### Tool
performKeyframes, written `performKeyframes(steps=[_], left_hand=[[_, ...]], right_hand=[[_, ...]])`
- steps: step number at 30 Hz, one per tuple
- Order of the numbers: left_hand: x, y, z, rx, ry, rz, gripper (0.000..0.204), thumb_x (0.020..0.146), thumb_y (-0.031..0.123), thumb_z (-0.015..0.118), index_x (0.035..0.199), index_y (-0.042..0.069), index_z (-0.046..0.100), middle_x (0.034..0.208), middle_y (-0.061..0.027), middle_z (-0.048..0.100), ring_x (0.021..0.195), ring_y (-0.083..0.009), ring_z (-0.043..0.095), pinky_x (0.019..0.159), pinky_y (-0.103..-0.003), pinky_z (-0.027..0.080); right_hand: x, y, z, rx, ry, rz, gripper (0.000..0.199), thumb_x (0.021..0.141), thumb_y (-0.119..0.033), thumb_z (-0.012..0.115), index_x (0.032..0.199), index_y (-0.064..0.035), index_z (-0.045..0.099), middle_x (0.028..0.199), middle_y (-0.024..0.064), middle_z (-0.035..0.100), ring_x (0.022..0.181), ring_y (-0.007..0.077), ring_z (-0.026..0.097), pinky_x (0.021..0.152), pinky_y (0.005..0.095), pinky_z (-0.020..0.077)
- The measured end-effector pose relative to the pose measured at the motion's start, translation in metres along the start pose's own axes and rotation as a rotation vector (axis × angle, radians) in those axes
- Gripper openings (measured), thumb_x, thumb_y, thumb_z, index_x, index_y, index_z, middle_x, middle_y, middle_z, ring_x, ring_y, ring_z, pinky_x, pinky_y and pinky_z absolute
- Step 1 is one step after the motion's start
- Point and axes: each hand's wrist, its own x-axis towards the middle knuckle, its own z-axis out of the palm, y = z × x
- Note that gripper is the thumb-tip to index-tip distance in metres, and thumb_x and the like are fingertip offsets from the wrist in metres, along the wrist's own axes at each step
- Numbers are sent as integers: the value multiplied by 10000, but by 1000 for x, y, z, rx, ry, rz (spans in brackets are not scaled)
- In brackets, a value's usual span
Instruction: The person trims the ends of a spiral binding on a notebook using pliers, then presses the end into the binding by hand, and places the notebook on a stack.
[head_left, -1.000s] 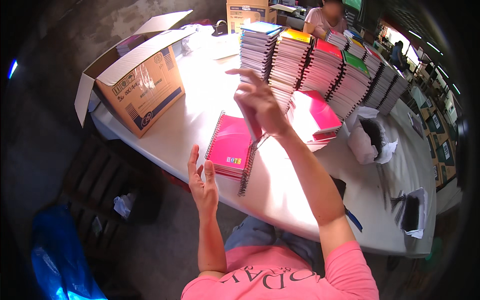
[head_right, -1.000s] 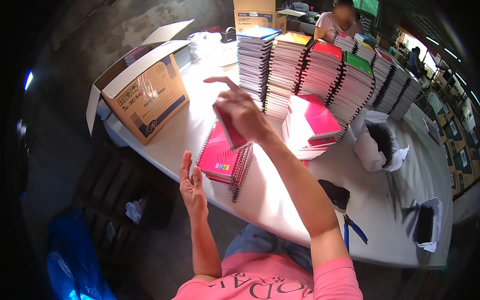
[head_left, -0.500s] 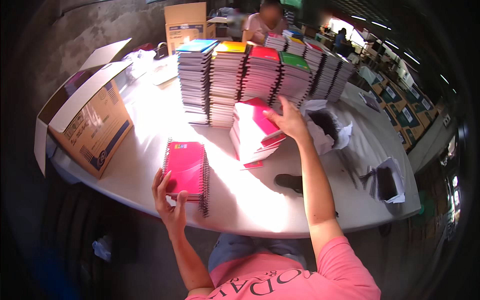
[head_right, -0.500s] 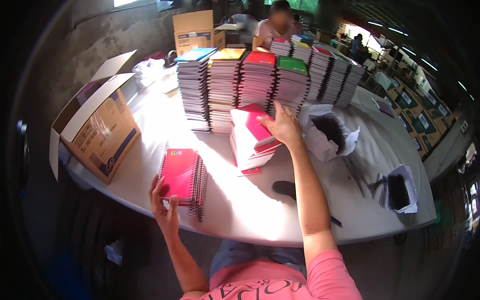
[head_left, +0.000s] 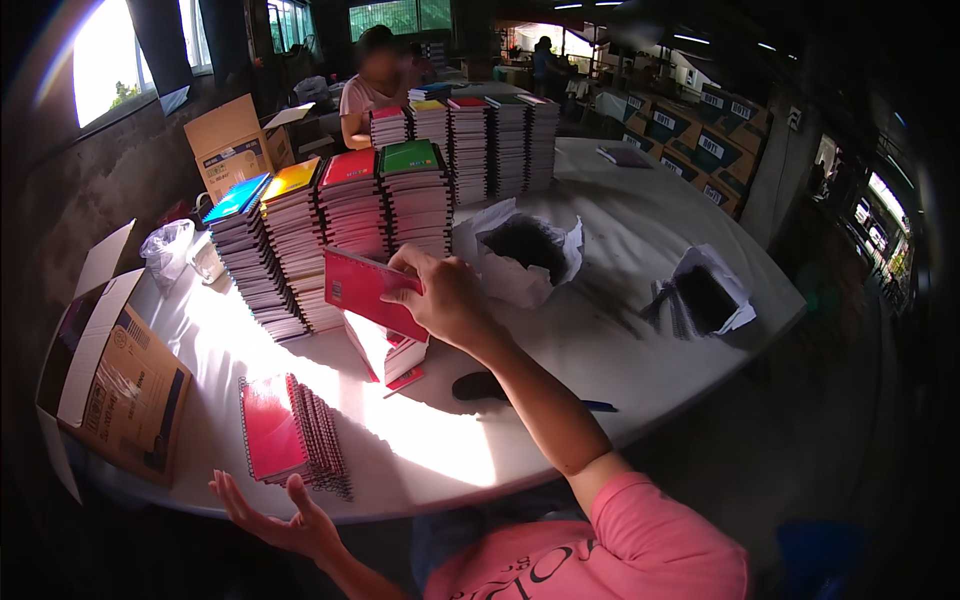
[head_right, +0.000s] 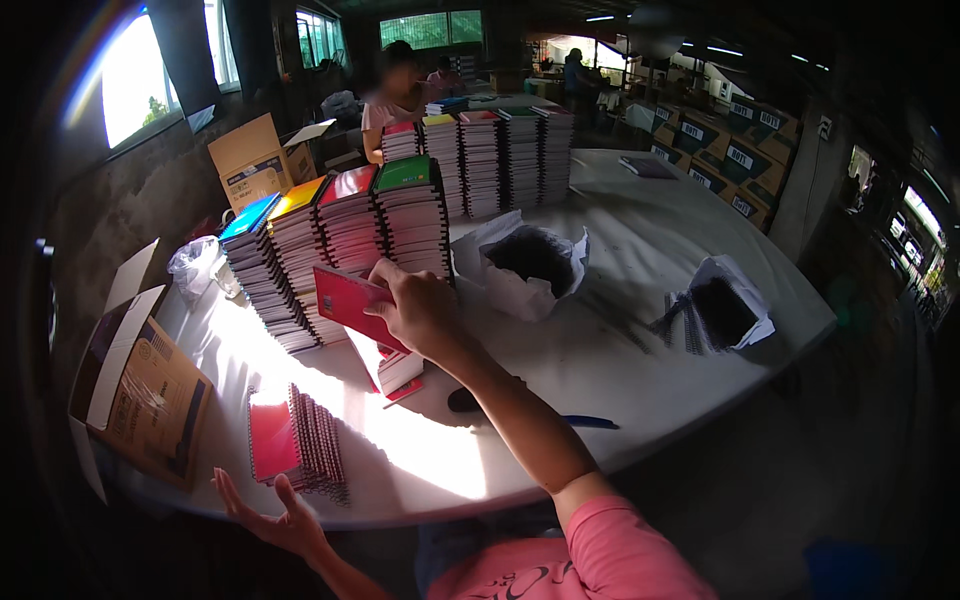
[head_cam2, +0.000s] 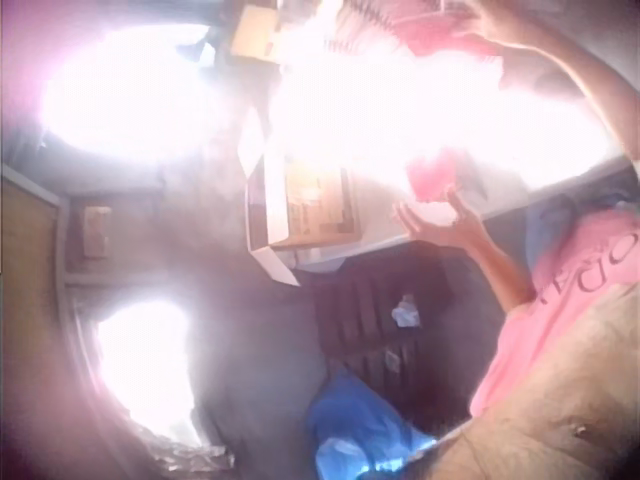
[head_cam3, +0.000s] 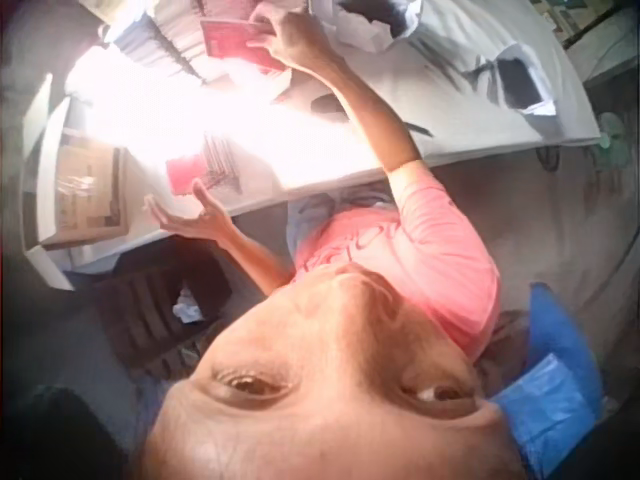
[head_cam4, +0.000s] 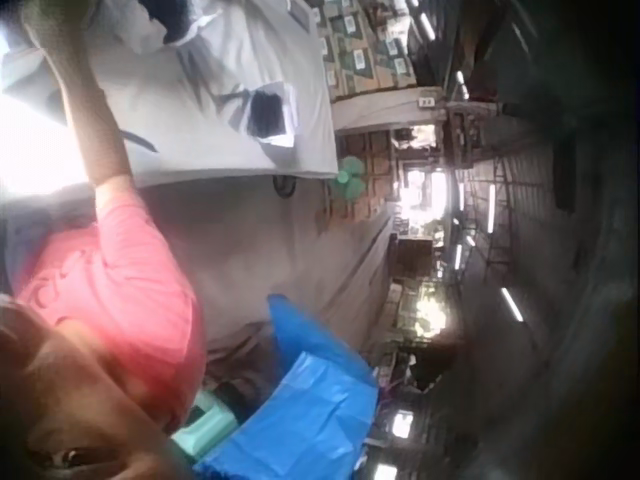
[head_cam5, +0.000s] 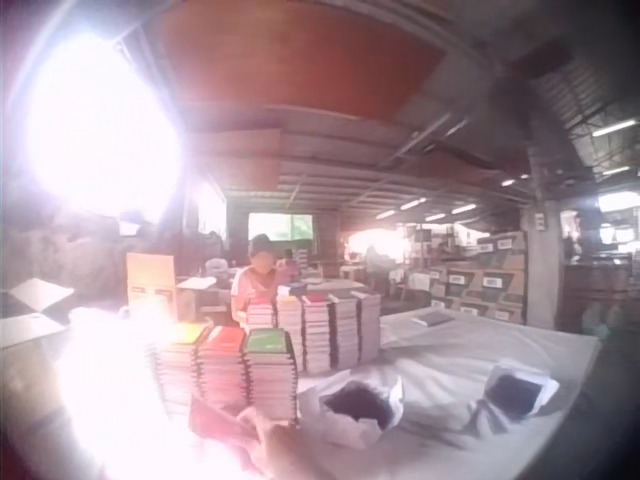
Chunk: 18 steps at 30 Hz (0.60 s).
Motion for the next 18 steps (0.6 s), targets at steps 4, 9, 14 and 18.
performKeyframes(steps=[4, 9, 14, 18], left_hand=[[-29, 86, 1, -510, -195, 248, 625, 836, 403, 658, 1312, 62, 440, 1311, -149, 480, 1294, -340, 388, 1073, -546, 279], [-88, 128, 77, -406, -856, 202, 642, 782, 416, 693, 1306, 115, 476, 1271, -127, 475, 1311, -348, 329, 1010, -545, 278], [-111, 116, 94, -374, -957, 184, 632, 694, 520, 727, 1131, 99, 552, 1041, -189, 480, 1014, -372, 467, 870, -493, 390], [-117, 119, 100, -326, -833, 224, 611, 645, 508, 771, 1065, 111, 572, 922, -152, 457, 912, -343, 465, 836, -481, 379]], right_hand=[[-87, 2, -21, -131, -243, -46, 247, 766, -200, 733, 957, -121, 598, 745, 104, 667, 672, 296, 662, 589, 359, 510], [-163, 47, -35, -235, -550, 112, 578, 746, -273, 738, 1247, -163, 471, 1065, 109, 634, 986, 324, 619, 813, 462, 489], [-136, 131, -114, -160, -138, 315, 802, 662, -287, 805, 1354, -147, 426, 1325, 134, 464, 1170, 344, 498, 940, 408, 433], [-170, 261, -133, -670, 4, 500, 591, 741, -230, 734, 1272, -108, 506, 1212, 168, 532, 1119, 351, 525, 930, 431, 433]])
